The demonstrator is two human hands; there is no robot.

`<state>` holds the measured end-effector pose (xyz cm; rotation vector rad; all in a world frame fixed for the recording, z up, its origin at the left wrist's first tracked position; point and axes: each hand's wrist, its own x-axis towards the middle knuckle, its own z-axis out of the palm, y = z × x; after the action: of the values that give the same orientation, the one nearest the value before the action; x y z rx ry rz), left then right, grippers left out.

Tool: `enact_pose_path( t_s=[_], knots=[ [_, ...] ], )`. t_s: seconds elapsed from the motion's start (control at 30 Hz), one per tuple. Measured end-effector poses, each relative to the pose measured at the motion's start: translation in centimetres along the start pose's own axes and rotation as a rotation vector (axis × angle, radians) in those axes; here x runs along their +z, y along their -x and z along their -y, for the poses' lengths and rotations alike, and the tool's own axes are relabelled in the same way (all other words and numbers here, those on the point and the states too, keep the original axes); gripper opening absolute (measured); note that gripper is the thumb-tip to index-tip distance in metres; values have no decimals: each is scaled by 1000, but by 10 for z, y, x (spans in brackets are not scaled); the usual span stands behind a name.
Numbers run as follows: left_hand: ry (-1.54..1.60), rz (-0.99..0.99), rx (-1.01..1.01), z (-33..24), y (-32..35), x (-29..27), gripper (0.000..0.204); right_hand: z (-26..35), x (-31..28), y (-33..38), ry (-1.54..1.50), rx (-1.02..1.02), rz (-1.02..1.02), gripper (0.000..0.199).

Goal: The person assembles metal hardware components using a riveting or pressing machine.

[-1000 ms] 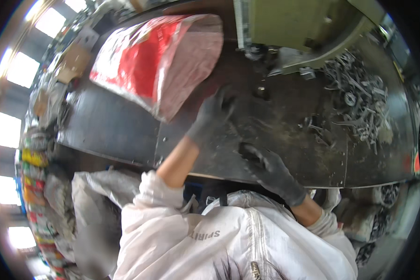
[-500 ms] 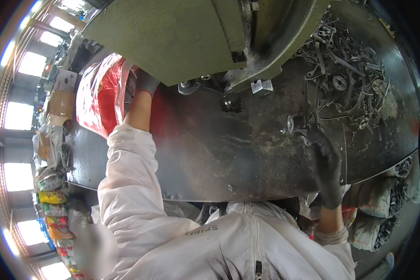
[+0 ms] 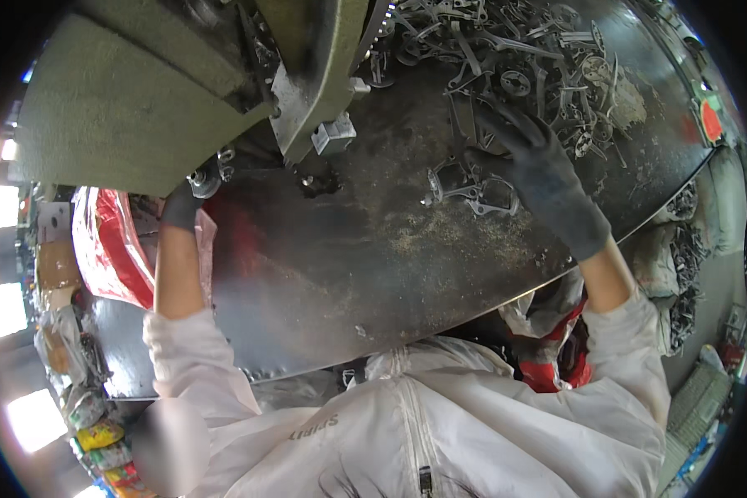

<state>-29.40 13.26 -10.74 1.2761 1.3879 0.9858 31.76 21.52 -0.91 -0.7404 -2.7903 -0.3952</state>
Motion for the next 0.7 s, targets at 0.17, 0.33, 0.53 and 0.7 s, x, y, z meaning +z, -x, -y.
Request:
enact_pose_path(
  t_s=[0.17, 0.33, 0.53, 0.7],
  knots=[
    [93, -308, -174, -24, 82, 110, 43, -13, 32, -21, 208, -147, 263, 48],
    [182, -385, -424, -69, 141, 177, 39, -14, 49, -58, 169, -228, 218, 47],
    [269, -442, -150, -93, 144, 215, 46, 38, 24, -101, -449, 44, 7, 45],
    [259, -325, -104, -105, 127, 226, 47, 86, 1, -137, -969, 650, 198, 36]
  ],
)
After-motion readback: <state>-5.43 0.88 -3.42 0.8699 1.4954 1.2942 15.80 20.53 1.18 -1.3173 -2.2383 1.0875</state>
